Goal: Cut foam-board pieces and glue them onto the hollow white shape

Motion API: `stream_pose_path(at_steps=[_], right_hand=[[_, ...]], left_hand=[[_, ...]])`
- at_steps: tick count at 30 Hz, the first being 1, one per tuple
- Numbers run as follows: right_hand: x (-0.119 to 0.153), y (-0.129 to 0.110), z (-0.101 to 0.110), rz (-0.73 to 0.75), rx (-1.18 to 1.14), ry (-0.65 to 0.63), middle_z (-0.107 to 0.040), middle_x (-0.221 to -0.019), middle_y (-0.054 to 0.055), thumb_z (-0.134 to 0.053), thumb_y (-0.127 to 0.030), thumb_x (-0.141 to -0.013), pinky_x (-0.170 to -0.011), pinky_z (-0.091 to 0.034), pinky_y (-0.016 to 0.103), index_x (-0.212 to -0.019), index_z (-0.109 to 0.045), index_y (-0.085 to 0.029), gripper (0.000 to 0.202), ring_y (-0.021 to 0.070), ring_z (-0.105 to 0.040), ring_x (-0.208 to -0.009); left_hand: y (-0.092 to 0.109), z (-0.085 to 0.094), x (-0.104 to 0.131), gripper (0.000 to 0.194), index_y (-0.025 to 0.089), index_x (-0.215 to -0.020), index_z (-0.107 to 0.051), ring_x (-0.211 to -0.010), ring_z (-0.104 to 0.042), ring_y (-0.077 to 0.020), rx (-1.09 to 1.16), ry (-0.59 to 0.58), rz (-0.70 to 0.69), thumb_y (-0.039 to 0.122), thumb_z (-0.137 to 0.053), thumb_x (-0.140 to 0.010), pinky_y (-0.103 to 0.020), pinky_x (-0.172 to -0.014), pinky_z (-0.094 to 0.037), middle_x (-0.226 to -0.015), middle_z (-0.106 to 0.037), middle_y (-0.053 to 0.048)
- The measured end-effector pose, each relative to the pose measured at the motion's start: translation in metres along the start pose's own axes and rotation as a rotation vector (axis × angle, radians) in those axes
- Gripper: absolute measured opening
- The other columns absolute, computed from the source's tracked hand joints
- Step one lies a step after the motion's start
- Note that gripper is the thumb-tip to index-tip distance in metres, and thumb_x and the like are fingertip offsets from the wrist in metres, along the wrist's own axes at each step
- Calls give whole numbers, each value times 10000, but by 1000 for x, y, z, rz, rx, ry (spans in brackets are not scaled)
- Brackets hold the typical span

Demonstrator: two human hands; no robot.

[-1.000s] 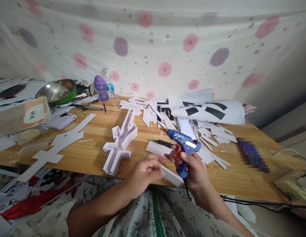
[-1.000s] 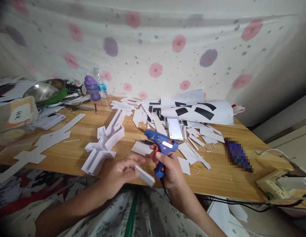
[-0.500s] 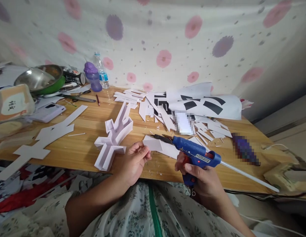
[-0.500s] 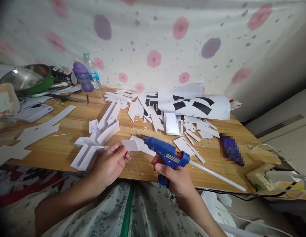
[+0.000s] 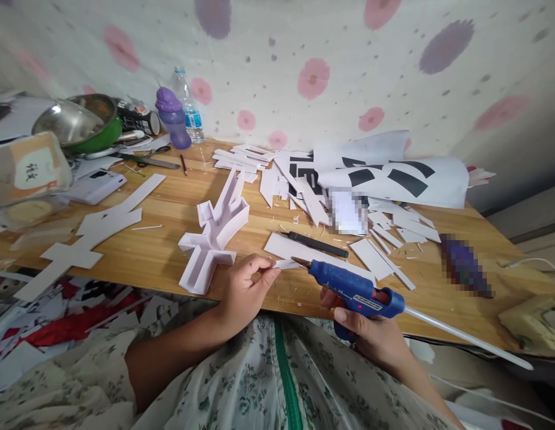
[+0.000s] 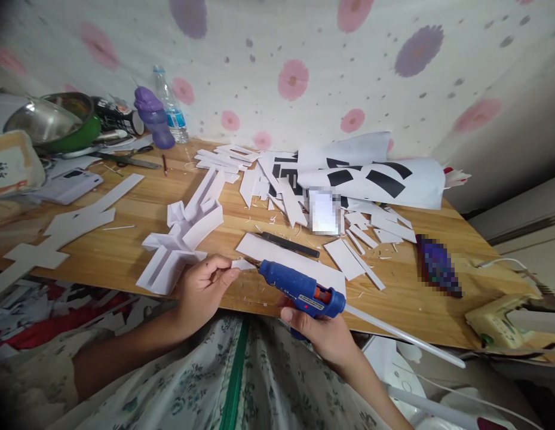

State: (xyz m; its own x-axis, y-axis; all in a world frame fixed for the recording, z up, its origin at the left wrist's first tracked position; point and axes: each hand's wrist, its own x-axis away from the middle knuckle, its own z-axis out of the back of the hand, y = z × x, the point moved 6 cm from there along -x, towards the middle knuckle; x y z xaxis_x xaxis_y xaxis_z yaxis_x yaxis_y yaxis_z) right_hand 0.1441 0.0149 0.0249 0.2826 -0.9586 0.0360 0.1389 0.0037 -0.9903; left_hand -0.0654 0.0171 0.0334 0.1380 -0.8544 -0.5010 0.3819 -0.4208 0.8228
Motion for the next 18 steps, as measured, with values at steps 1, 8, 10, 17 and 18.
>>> stream_pose_path(at_steps=[1, 8, 10, 17, 18], right_hand=[[0, 1, -1, 12, -4, -16, -680, -790, 66, -712, -435, -703, -629, -502, 320, -778, -687, -206, 242, 208, -613, -722], [1, 5, 6, 113, -78, 47, -662, -770, 60, -692, -458, -709, -632, -486, 337, -789, -683, -212, 259, 218, -601, -721], [0, 3, 6, 137, -132, 23, -650, -777, 63, -687, -459, -709, -647, -481, 345, -784, -677, -212, 258, 223, -595, -736], [-10, -5, -9, 177, -297, -40, -590, -716, 44, -695, -434, -704, -624, -464, 340, -760, -669, -231, 212, 211, -561, -703], [-12, -4, -13, 167, -319, -48, -596, -725, 45, -695, -432, -706, -621, -463, 337, -765, -671, -230, 213, 209, -563, -701]], left_hand=[[0, 0, 0, 129, 184, -677, -554, -593, -564, -103, -11, -1, -11, 156, -589, -798, -208, -564, -410, -630, -615, 33], [13, -4, 6, 77, 177, -739, -582, -633, -599, -116, -33, -69, -157, 138, -591, -805, -219, -607, -460, -686, -655, -3], [23, 0, 8, 73, 177, -759, -587, -646, -606, -123, -47, -107, -211, 139, -574, -820, -230, -622, -473, -689, -654, -13], [49, 73, -18, 83, 210, -779, -607, -752, -611, -154, -392, 11, -349, 140, -579, -815, -285, -692, -488, -783, -642, -13], [44, 86, -26, 87, 215, -766, -616, -762, -607, -160, -474, 41, -301, 151, -581, -815, -298, -707, -484, -797, -635, -16]])
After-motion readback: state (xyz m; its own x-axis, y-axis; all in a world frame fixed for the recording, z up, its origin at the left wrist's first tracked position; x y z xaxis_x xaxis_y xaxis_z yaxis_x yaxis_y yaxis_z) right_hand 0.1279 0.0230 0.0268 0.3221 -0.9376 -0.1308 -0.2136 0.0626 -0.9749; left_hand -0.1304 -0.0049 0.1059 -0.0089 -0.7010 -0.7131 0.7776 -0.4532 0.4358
